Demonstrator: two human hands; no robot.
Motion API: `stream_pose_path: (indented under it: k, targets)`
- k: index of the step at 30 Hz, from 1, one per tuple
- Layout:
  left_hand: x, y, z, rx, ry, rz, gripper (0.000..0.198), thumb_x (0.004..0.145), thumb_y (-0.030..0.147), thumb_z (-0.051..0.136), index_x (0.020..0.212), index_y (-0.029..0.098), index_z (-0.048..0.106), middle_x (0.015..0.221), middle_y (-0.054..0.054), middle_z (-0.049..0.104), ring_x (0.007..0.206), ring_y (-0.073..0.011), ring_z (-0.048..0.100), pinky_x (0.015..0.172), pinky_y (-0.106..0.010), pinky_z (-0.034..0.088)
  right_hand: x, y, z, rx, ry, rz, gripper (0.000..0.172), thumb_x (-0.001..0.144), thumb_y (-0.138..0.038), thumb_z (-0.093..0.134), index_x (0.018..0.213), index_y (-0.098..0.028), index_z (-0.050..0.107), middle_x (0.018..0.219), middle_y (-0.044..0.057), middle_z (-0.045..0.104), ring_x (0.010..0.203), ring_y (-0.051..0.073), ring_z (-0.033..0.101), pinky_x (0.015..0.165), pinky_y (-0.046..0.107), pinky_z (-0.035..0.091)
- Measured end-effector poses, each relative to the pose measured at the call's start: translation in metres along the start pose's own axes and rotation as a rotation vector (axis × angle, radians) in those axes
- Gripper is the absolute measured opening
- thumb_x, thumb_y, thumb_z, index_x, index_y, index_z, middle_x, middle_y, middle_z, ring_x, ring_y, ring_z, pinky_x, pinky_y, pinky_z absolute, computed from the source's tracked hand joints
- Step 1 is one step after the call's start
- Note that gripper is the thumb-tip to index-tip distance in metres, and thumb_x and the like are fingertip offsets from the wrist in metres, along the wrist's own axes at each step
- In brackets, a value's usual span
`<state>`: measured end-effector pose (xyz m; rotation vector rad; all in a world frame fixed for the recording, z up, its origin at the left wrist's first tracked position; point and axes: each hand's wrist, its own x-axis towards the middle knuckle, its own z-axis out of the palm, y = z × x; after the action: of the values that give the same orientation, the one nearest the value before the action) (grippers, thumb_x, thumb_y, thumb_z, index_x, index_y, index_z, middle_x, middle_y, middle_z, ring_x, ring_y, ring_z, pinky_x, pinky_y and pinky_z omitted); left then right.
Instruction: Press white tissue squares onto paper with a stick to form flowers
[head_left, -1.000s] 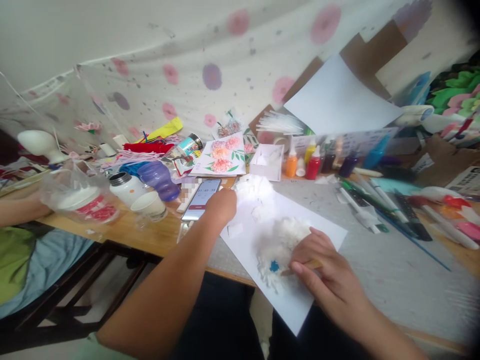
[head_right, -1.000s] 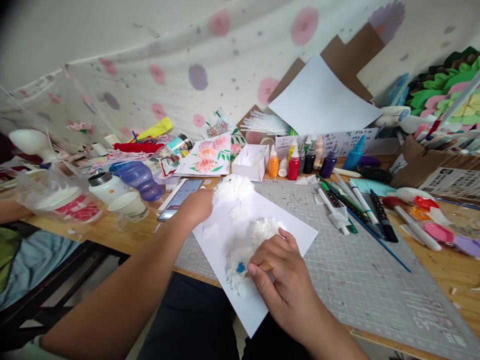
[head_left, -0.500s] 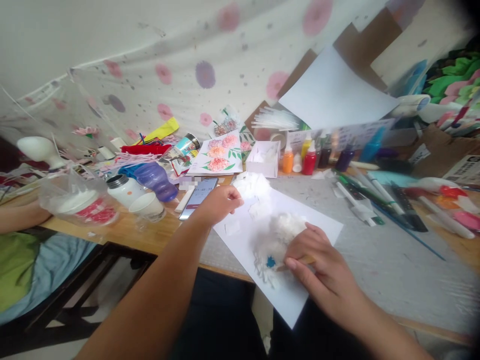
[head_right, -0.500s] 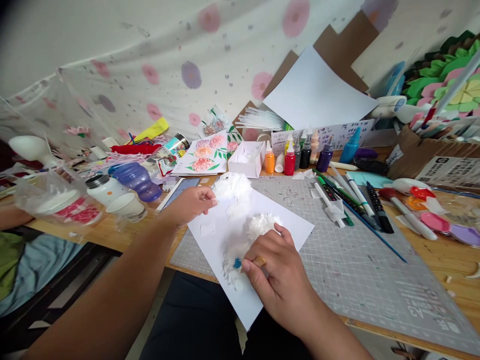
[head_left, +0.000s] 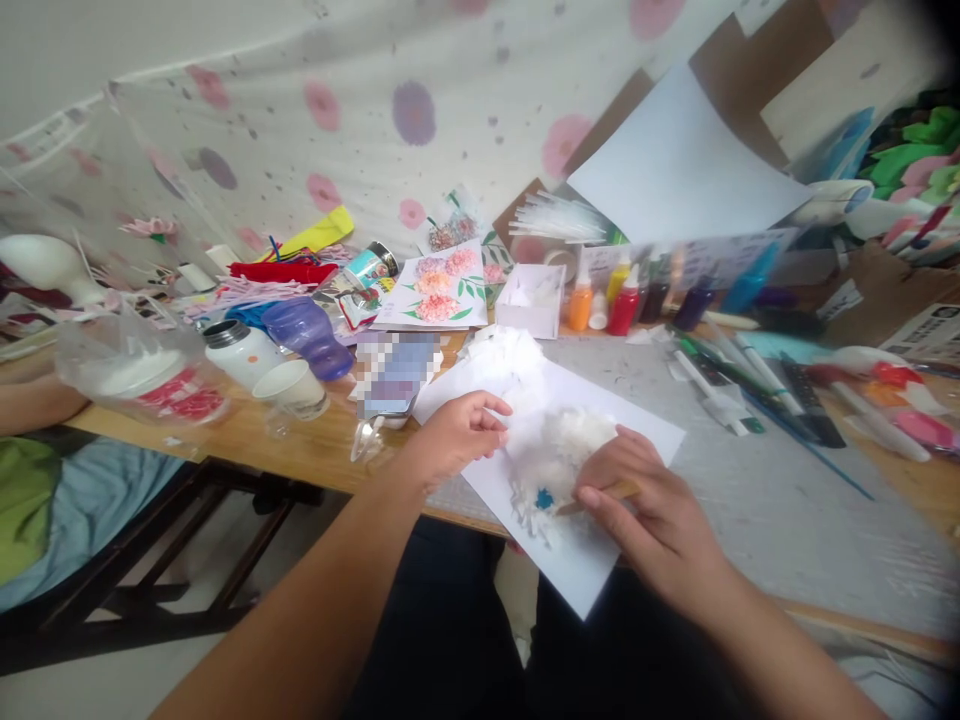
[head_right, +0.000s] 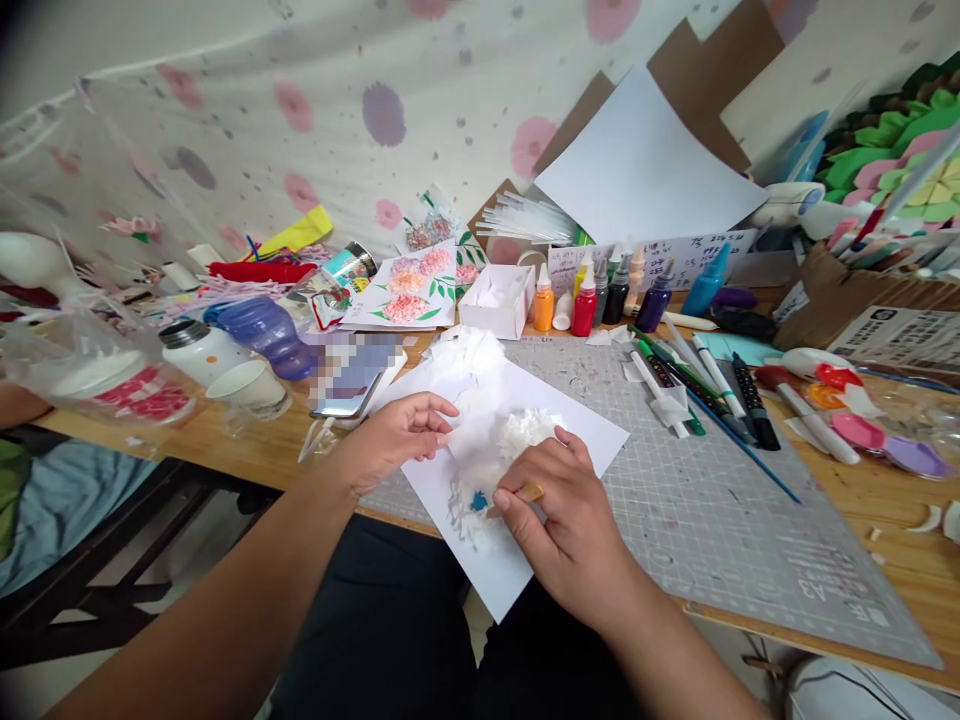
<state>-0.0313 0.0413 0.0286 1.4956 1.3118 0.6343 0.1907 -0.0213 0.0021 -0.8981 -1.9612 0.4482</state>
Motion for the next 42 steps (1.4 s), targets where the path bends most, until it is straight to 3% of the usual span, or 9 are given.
stream_pose_path:
  k: [6, 9, 15, 17, 21, 25, 27, 33, 42]
  targets:
    - [0.007, -0.008, 0.015, 0.031, 0.137, 0.074, 0.013, 0.07, 0.017, 0.063, 0.082, 0.018, 0.057, 0.073, 0.003, 0.056, 0.064, -0.0107, 0.051, 0.059, -0.023, 0.039, 0.0, 0.001, 0.0, 0.005, -0.011, 0.001, 0.021, 0.09, -0.016, 0.05, 0.072, -0.023, 0.059, 0.073, -0.003, 0.065, 0.073, 0.015, 0.06, 0.098, 0.047, 0.03]
    - [-0.003, -0.002, 0.021, -0.004, 0.141, 0.136, 0.012, 0.071, 0.015, 0.064, 0.076, 0.018, 0.053, 0.071, 0.004, 0.054, 0.065, -0.0094, 0.049, 0.061, -0.022, 0.038, 0.001, 0.0, -0.001, 0.012, -0.007, -0.019, 0.019, 0.089, -0.015, 0.051, 0.074, -0.023, 0.06, 0.073, -0.002, 0.064, 0.071, 0.015, 0.059, 0.095, 0.047, 0.032]
    - [-0.033, 0.004, 0.021, -0.441, -0.223, 0.17, 0.019, 0.075, 0.019, 0.068, 0.079, 0.017, 0.049, 0.075, 0.003, 0.055, 0.056, -0.0046, 0.041, 0.052, -0.018, 0.032, 0.002, 0.0, -0.003, 0.008, -0.016, 0.006, 0.019, 0.089, -0.016, 0.052, 0.072, -0.022, 0.059, 0.072, -0.002, 0.063, 0.071, 0.015, 0.058, 0.094, 0.047, 0.033]
    - [-0.034, -0.003, 0.024, -0.371, -0.241, 0.127, 0.017, 0.076, 0.018, 0.067, 0.077, 0.017, 0.05, 0.072, 0.004, 0.054, 0.057, -0.0053, 0.043, 0.053, -0.018, 0.034, 0.003, 0.0, -0.003, 0.011, -0.014, 0.0, 0.019, 0.088, -0.015, 0.052, 0.073, -0.023, 0.06, 0.072, -0.002, 0.063, 0.071, 0.015, 0.059, 0.094, 0.047, 0.033]
    - [-0.028, -0.012, 0.036, -0.073, -0.105, 0.056, 0.012, 0.077, 0.021, 0.063, 0.075, 0.018, 0.052, 0.064, 0.005, 0.05, 0.055, -0.0071, 0.047, 0.049, -0.018, 0.035, 0.001, 0.0, -0.004, 0.023, 0.023, -0.005, 0.019, 0.088, -0.013, 0.053, 0.073, -0.023, 0.059, 0.071, -0.002, 0.063, 0.07, 0.015, 0.059, 0.094, 0.047, 0.036]
    - [-0.029, -0.01, 0.043, 0.031, -0.067, 0.026, 0.01, 0.077, 0.022, 0.06, 0.073, 0.019, 0.051, 0.06, 0.008, 0.047, 0.047, -0.0051, 0.044, 0.042, -0.016, 0.029, -0.003, -0.001, -0.004, 0.058, 0.214, -0.015, 0.019, 0.087, -0.01, 0.05, 0.077, -0.024, 0.056, 0.074, -0.002, 0.063, 0.074, 0.016, 0.06, 0.099, 0.048, 0.035]
    - [-0.029, -0.009, 0.044, 0.035, -0.063, 0.03, 0.009, 0.077, 0.021, 0.059, 0.073, 0.02, 0.051, 0.06, 0.008, 0.048, 0.047, -0.0047, 0.045, 0.042, -0.016, 0.03, -0.003, -0.002, -0.004, 0.056, 0.243, -0.032, 0.017, 0.087, -0.01, 0.049, 0.082, -0.025, 0.057, 0.077, -0.002, 0.063, 0.076, 0.016, 0.06, 0.101, 0.049, 0.035]
    - [-0.029, -0.011, 0.042, 0.087, -0.024, 0.074, 0.006, 0.075, 0.019, 0.06, 0.074, 0.02, 0.054, 0.064, 0.007, 0.051, 0.052, -0.0057, 0.05, 0.046, -0.017, 0.035, 0.002, -0.007, -0.001, -0.077, 0.015, -0.079, 0.013, 0.088, -0.016, 0.05, 0.085, -0.023, 0.061, 0.076, 0.0, 0.061, 0.075, 0.016, 0.059, 0.103, 0.051, 0.028]
    - [-0.034, -0.012, 0.043, 0.081, -0.042, 0.073, 0.005, 0.077, 0.022, 0.059, 0.076, 0.021, 0.055, 0.058, 0.008, 0.049, 0.048, -0.0062, 0.047, 0.044, -0.017, 0.034, 0.004, -0.006, 0.006, -0.207, -0.092, -0.085, 0.017, 0.091, -0.018, 0.049, 0.079, -0.022, 0.059, 0.071, -0.002, 0.061, 0.072, 0.014, 0.055, 0.103, 0.047, 0.025]
